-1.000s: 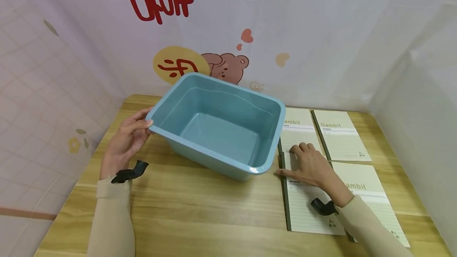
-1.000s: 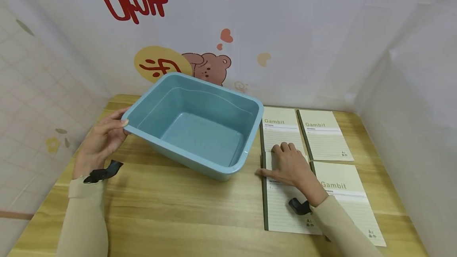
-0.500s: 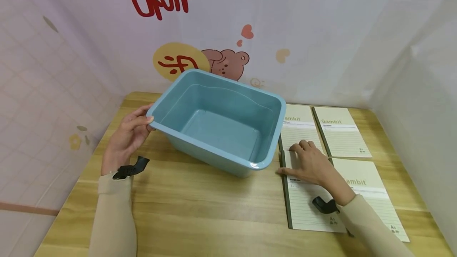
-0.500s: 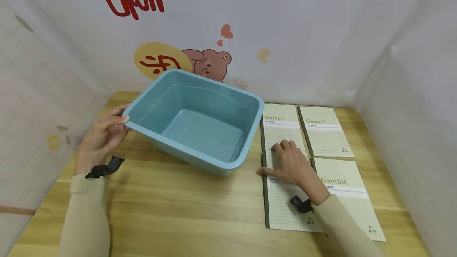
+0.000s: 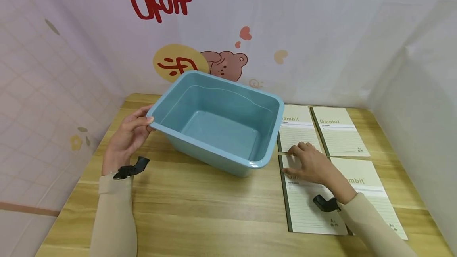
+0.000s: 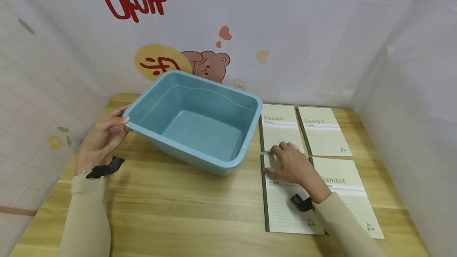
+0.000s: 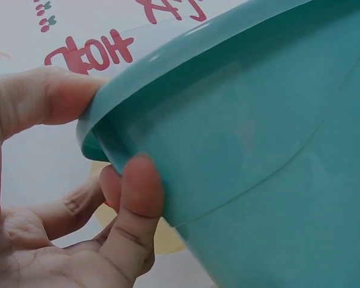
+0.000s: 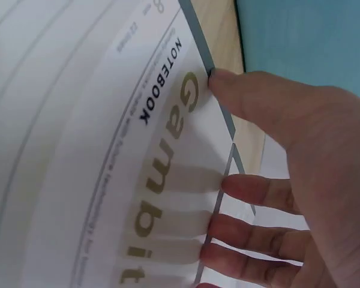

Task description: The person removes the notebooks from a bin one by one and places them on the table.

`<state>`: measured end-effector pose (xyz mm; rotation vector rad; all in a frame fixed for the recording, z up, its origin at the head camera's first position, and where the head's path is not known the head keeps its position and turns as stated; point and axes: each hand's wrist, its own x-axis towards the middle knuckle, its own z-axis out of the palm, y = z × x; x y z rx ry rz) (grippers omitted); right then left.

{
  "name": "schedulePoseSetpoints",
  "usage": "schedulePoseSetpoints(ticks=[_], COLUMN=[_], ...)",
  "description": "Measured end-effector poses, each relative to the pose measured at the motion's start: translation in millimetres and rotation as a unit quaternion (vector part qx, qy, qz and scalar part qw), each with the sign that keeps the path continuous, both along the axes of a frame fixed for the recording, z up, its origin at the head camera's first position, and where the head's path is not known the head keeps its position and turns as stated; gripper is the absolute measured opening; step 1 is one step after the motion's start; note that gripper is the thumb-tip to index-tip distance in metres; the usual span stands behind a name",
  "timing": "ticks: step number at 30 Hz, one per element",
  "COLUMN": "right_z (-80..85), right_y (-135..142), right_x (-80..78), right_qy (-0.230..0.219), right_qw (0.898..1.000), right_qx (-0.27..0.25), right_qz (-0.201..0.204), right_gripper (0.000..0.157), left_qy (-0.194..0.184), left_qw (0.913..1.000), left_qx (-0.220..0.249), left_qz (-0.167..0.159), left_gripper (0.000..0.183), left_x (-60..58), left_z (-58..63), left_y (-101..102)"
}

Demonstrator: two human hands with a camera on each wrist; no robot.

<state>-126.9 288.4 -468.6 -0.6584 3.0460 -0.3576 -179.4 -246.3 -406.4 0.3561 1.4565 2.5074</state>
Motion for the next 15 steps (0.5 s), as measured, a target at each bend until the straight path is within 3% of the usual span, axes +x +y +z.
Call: schedulePoseSetpoints(ticks=[8,15], right_z=[2.5,18.0], right_y=[1.3,10.2], right_x=[-3.4,-17.6], right_qy=[0.015,-0.003], right_qw=[1.0,0.999], right_qx=[-0.025,-0.04], right_qz=[0.0,-0.015], right_gripper=[0.058,0.068], left_qy=[-0.01,0.023], left_qw=[0.9996,0.9935], left_qx=[-0.028,-0.111], left_qz=[0.001,0.006], left_gripper=[0.029,0.023], left_x=[-3.1,2.2], left_z=[-5.5,-27.6], left_y=[-6.5,-25.9])
